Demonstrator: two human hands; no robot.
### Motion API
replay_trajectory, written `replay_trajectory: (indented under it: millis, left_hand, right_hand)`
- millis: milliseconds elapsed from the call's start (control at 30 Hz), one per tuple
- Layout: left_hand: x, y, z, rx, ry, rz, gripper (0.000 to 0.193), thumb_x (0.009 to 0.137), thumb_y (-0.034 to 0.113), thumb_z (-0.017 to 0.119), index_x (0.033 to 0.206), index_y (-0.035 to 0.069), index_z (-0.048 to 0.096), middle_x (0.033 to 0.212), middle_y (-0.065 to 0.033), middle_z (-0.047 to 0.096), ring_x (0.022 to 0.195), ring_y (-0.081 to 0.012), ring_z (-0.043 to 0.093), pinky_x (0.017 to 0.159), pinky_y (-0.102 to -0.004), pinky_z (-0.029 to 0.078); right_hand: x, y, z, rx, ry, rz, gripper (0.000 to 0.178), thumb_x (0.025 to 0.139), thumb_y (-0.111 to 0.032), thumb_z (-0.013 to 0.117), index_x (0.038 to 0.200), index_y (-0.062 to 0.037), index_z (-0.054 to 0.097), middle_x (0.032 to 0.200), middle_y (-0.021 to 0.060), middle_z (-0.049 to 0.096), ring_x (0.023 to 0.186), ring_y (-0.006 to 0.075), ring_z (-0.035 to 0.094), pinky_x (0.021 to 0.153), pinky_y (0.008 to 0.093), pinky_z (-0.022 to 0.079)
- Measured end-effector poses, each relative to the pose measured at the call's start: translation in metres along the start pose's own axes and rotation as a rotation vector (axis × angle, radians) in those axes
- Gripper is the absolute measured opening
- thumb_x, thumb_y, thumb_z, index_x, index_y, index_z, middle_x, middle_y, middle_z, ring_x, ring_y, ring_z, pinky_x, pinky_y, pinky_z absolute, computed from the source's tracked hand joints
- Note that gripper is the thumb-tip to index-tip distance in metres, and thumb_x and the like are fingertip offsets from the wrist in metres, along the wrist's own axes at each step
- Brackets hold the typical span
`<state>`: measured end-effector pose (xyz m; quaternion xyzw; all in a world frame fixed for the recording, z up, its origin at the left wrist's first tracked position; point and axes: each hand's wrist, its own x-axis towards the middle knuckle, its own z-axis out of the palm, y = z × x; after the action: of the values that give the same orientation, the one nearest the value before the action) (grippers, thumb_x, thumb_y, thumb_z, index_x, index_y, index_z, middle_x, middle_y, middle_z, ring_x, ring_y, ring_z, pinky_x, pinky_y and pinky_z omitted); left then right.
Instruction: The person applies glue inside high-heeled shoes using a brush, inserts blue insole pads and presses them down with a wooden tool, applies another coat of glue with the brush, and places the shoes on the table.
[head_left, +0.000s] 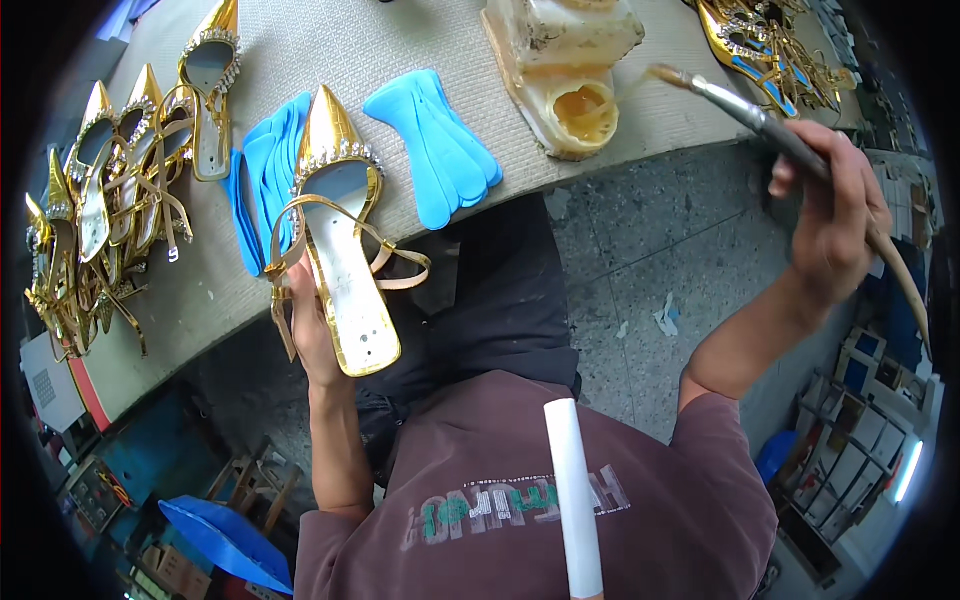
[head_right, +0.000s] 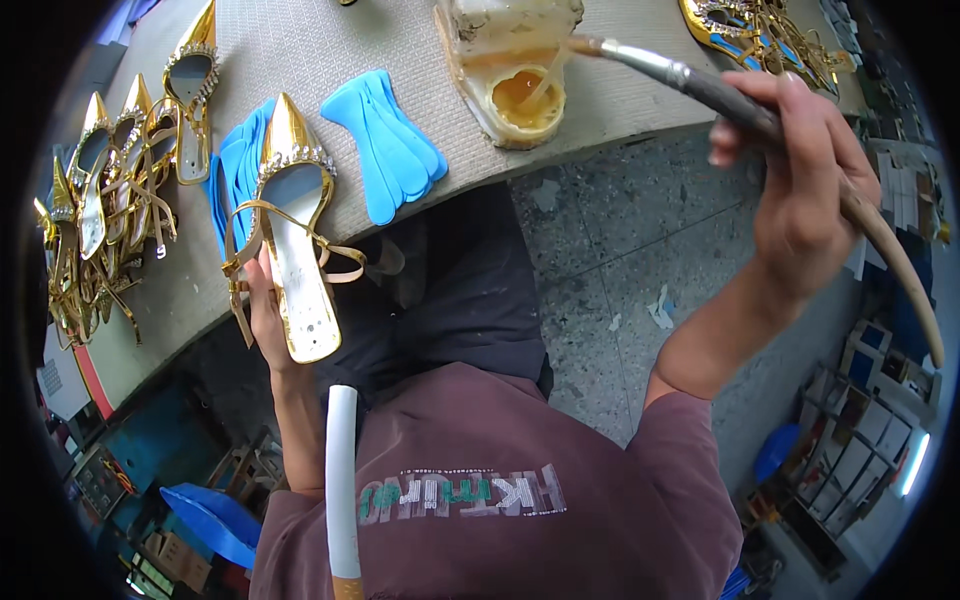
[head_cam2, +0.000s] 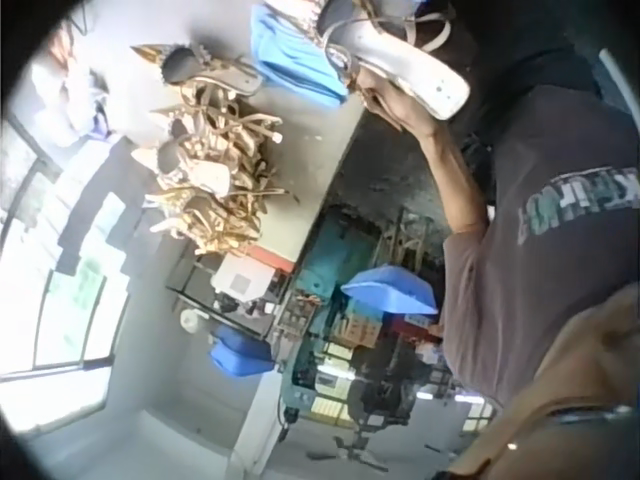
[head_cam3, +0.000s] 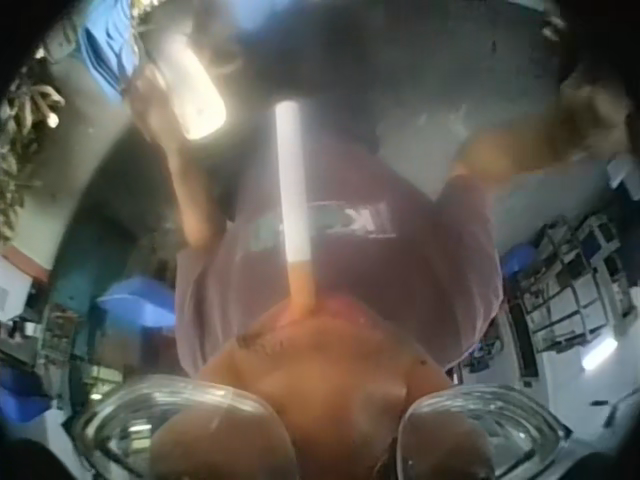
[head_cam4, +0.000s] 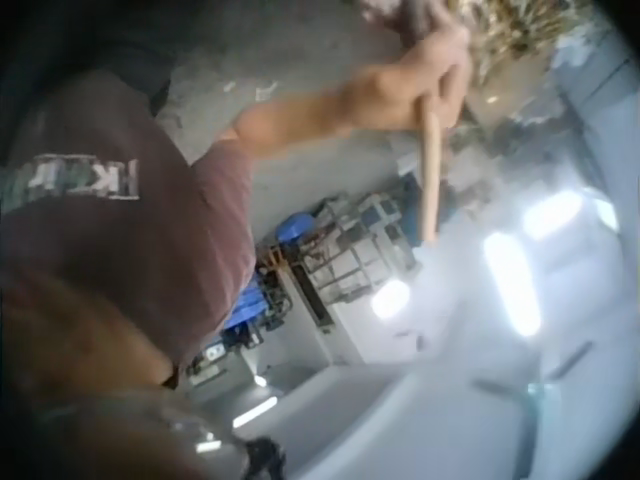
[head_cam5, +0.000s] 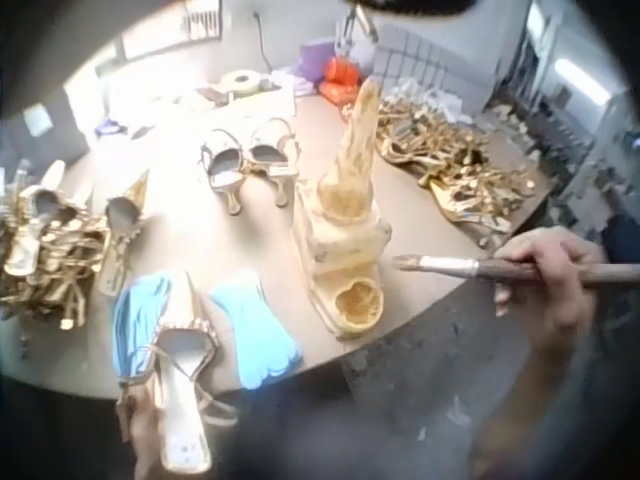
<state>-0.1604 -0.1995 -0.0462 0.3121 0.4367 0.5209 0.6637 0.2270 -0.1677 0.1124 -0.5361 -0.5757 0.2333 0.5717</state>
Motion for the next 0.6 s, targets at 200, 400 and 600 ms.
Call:
replay_trajectory:
  millis: [200,400,600]
  left_hand:
    - [-0.014,-0.004,0.002,-0.128,0.070,-0.012,0.057,0.107,0.041,0.030,0.146,0.000,0.031,0.099,-0.0097,0.066,0.068,-0.0140,0.066,0.060,-0.0252,0.055]
    - [-0.002,-0.005,0.010,-0.157,-0.059,-0.059,0.053,0.104,0.043,0.028,0.127,0.000,0.049,0.092,-0.0095,0.065,0.065,-0.0147,0.064,0.058,-0.0257,0.054]
    - [-0.001,0.011,0.029,-0.080,0.013,-0.015,0.057,0.104,0.047,0.023,0.123,0.000,0.051,0.092,-0.0116,0.066,0.073,-0.0149,0.065,0.064,-0.0266,0.054]
  right_hand:
    - [-0.028,0.019,-0.036,0.249,-0.012,0.219,0.049,0.105,-0.031,0.038,0.102,0.0073,0.067,0.080,0.0170,0.067,0.063,0.0184,0.063,0.058,0.0288,0.051]
    - [-0.039,0.091,-0.033,0.753,0.041,0.444,0.039,0.099,-0.038,0.057,0.109,-0.0013,0.065,0.089,0.0076,0.066,0.068,0.0185,0.061,0.059,0.0283,0.048]
    - [-0.093,-0.025,0.132,0.129,0.024,-0.470,0.021,0.090,-0.016,0.070,0.103,-0.0004,0.064,0.081,0.0070,0.062,0.066,0.0166,0.060,0.052,0.0264,0.047]
